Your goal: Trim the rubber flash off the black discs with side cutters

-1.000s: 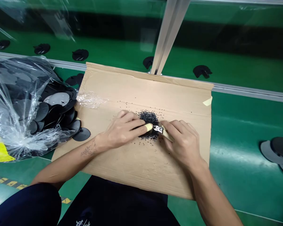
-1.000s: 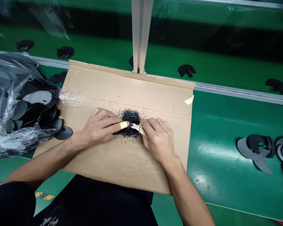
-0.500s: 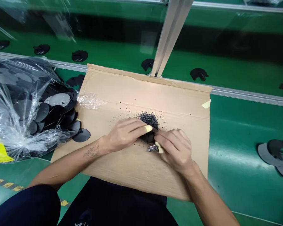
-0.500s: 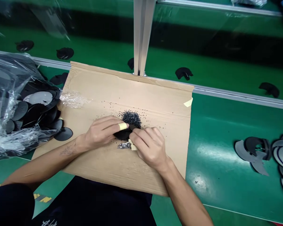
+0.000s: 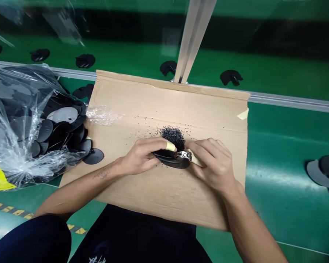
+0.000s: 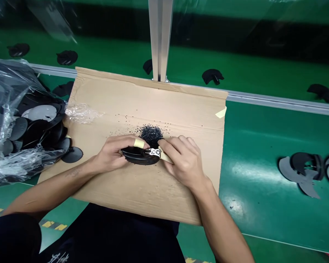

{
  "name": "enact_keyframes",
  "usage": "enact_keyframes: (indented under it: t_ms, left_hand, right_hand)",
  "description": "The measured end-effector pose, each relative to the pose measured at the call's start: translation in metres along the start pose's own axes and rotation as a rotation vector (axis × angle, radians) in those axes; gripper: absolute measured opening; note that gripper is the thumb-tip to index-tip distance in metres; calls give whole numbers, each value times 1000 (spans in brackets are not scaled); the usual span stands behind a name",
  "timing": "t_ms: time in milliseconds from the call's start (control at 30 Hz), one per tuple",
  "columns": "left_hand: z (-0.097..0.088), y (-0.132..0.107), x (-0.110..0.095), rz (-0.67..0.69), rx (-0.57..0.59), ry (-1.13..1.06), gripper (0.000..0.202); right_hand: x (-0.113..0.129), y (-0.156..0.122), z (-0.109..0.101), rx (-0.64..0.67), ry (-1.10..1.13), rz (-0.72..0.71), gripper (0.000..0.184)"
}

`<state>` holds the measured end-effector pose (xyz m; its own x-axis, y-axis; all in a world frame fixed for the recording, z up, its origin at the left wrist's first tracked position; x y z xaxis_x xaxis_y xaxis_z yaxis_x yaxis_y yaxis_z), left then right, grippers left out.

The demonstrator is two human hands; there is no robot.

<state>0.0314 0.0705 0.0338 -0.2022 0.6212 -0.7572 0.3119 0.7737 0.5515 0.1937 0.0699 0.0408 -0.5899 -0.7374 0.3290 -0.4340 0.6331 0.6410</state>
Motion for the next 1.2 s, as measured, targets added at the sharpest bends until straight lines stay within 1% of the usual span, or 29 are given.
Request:
enact_keyframes:
  t_ms: [167,267,367,433,533,600,700,767,833,933,1000,1100,1167,1200]
  left_hand:
    - [4,-4,3,-32,15,-17,23]
    - [4,-6,5,-41,13,-15,22]
    - [4,-7,5,-45,17,-22,23]
    - [5,-7,4,-57,27,-29,22]
    - [5,-5,4,-69,39,-1,22]
    - [3,-3,3,-33,34,43,24]
    - [1,-1,-2,71,27,108,26]
    - [2,-1,-5,133,47,173,26]
    - [5,-2,-8,197,90,309,28]
    - [9,-4,-9,275,129,546,30]
    - [6,-3,-7,291,86,599,28]
    - [-2,-1,-3,260,-30,551,23]
    - [-2,0,1,230,-49,483,20]
    - [0,-1,2,225,-39,446,19]
  right_hand:
    - [6,-1,3,16,-43,-26,19]
    - [9,-1,2,11,-95,-45,21]
    - [12,-1,-1,3,-163,-64,19]
    - [13,-1,-3,8,-186,-57,20]
    - [12,-2,-3,28,-161,-31,21]
    - [10,-2,-3,25,-178,-15,20]
    - [3,-2,-2,29,-280,14,20]
    - [0,-1,2,59,-325,15,21]
    - [1,-1,7,92,-324,0,19]
    - [1,-1,12,108,-273,-4,12]
    - [-1,-1,11,94,-212,41,12]
    - [-5,2,6,49,17,143,15]
    - [-3,4,3,11,173,158,17]
    - [0,5,1,-7,221,139,18]
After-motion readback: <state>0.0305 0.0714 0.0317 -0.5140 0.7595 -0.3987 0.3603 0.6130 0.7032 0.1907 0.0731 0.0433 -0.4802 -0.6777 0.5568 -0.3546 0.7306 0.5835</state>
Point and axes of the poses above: each hand's wrist, its own y-axis towards the middle knuckle, its own z-axis out of the palm, x = y × z, the point moved 8 cm from there along y, towards the middle knuckle, and after that the axes turned 10 degrees about -x, right-handed, at the moved point
